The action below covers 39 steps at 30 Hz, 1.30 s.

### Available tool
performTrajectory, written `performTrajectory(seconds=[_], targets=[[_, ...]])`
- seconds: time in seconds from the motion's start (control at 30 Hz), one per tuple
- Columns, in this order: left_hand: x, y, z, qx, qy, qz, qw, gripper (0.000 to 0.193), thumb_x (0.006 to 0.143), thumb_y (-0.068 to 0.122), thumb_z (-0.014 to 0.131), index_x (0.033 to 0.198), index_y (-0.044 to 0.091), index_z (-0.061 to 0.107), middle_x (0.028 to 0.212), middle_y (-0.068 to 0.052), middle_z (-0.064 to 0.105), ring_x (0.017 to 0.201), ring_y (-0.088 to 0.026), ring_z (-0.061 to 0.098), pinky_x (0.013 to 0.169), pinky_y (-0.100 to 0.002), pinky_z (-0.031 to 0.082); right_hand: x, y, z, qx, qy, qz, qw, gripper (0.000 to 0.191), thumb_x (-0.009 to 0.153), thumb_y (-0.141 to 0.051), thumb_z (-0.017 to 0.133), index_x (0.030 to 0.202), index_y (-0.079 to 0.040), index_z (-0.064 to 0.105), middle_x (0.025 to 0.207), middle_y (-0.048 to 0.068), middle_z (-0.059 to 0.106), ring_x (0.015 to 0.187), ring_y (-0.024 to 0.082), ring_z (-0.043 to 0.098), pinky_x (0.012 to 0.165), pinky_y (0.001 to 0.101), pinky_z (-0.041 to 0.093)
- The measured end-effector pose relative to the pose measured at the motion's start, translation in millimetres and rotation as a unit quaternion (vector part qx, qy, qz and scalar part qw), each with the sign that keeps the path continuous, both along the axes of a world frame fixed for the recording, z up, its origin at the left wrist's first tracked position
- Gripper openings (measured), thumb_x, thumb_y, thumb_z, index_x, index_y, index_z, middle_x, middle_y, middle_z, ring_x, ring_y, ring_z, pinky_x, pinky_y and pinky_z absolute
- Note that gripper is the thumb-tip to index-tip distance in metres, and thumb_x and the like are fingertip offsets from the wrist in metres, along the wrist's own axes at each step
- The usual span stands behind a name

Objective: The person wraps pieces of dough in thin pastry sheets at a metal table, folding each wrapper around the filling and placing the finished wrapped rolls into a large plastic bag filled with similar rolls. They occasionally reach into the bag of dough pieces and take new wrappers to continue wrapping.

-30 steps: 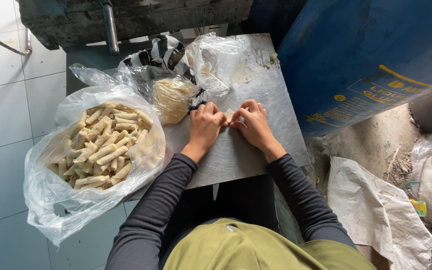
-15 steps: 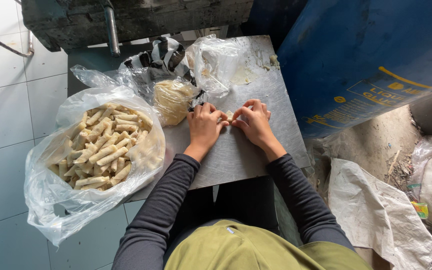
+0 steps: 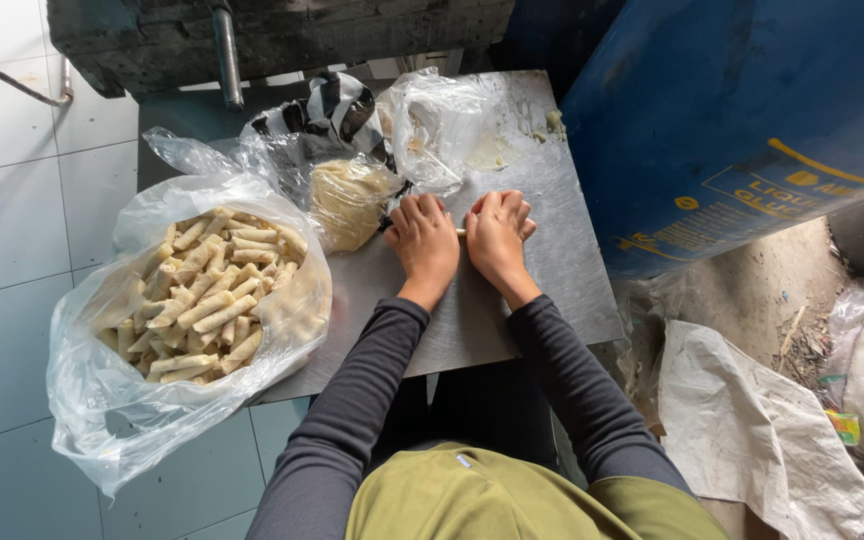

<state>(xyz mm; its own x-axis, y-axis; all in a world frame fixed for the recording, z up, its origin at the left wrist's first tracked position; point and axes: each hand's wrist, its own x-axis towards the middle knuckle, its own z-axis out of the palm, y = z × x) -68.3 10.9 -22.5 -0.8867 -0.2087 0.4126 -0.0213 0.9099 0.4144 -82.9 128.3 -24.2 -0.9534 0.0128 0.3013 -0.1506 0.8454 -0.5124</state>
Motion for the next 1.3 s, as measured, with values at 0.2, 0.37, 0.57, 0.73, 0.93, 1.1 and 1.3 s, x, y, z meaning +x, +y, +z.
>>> performTrajectory(seconds=[0.2, 0.37, 0.57, 0.73, 0.93, 1.1, 1.3], targets=[[-27, -8, 7, -0.048, 0.014, -0.041, 0.998, 0.023, 0.098, 0.038, 0.067, 0.099, 0.016, 0.068, 0.103, -0.003, 0.063, 0.101, -0.027, 0.057, 0.087, -0.050, 0.040, -30, 6, 8, -0.008, 0.063, -0.044, 0.997, 0.018, 0.101, -0.026, 0.068, 0.110, -0.010, 0.065, 0.121, 0.013, 0.050, 0.116, 0.032, 0.042, 0.094, 0.0479, 0.029], [-7, -22, 24, 0.014, -0.025, -0.158, 0.987, 0.034, 0.066, 0.043, 0.076, 0.088, 0.017, 0.072, 0.093, -0.002, 0.067, 0.097, -0.026, 0.059, 0.082, -0.047, 0.040, -53, 51, 31, -0.046, 0.079, -0.015, 0.996, 0.020, 0.085, -0.024, 0.079, 0.102, -0.015, 0.074, 0.113, 0.010, 0.056, 0.114, 0.030, 0.048, 0.098, 0.0478, 0.032], [17, -21, 86, -0.026, 0.070, -0.090, 0.993, 0.017, 0.096, 0.033, 0.069, 0.095, 0.016, 0.069, 0.100, 0.000, 0.064, 0.098, -0.022, 0.058, 0.084, -0.042, 0.039, -83, 42, 38, 0.058, 0.148, 0.118, 0.980, 0.013, 0.081, -0.016, 0.079, 0.093, -0.016, 0.075, 0.103, 0.005, 0.064, 0.106, 0.029, 0.056, 0.092, 0.0443, 0.039], [96, -68, 151, -0.086, 0.153, -0.044, 0.983, 0.004, 0.095, 0.026, 0.070, 0.094, 0.023, 0.071, 0.101, 0.006, 0.064, 0.101, -0.017, 0.059, 0.088, -0.040, 0.035, -104, 40, 25, 0.072, 0.180, 0.134, 0.972, 0.005, 0.089, -0.009, 0.071, 0.090, -0.013, 0.068, 0.099, 0.004, 0.064, 0.104, 0.028, 0.059, 0.092, 0.0415, 0.041], [195, -193, 188, -0.157, 0.044, 0.165, 0.973, 0.001, 0.106, 0.015, 0.070, 0.107, 0.016, 0.071, 0.111, -0.002, 0.064, 0.113, -0.023, 0.055, 0.106, -0.042, 0.038, -139, 57, 20, -0.042, 0.135, 0.095, 0.985, 0.008, 0.092, 0.001, 0.062, 0.095, -0.007, 0.061, 0.094, 0.011, 0.068, 0.091, 0.034, 0.062, 0.081, 0.0440, 0.047], [215, -246, 165, -0.303, -0.061, 0.250, 0.918, 0.011, 0.107, 0.029, 0.071, 0.098, 0.023, 0.069, 0.100, 0.002, 0.062, 0.113, -0.022, 0.049, 0.108, -0.046, 0.030, -177, 71, 34, -0.136, 0.086, 0.075, 0.984, 0.004, 0.098, -0.001, 0.062, 0.098, -0.002, 0.058, 0.086, 0.015, 0.069, 0.079, 0.031, 0.067, 0.071, 0.0416, 0.051], [210, -240, 150, -0.247, -0.074, 0.230, 0.938, 0.013, 0.098, 0.037, 0.074, 0.093, 0.025, 0.070, 0.100, 0.009, 0.072, 0.108, -0.016, 0.051, 0.106, -0.044, 0.025, -188, 80, 74, -0.184, 0.051, 0.102, 0.976, 0.004, 0.102, -0.002, 0.057, 0.098, -0.004, 0.058, 0.086, 0.011, 0.069, 0.080, 0.023, 0.067, 0.070, 0.0329, 0.054]])
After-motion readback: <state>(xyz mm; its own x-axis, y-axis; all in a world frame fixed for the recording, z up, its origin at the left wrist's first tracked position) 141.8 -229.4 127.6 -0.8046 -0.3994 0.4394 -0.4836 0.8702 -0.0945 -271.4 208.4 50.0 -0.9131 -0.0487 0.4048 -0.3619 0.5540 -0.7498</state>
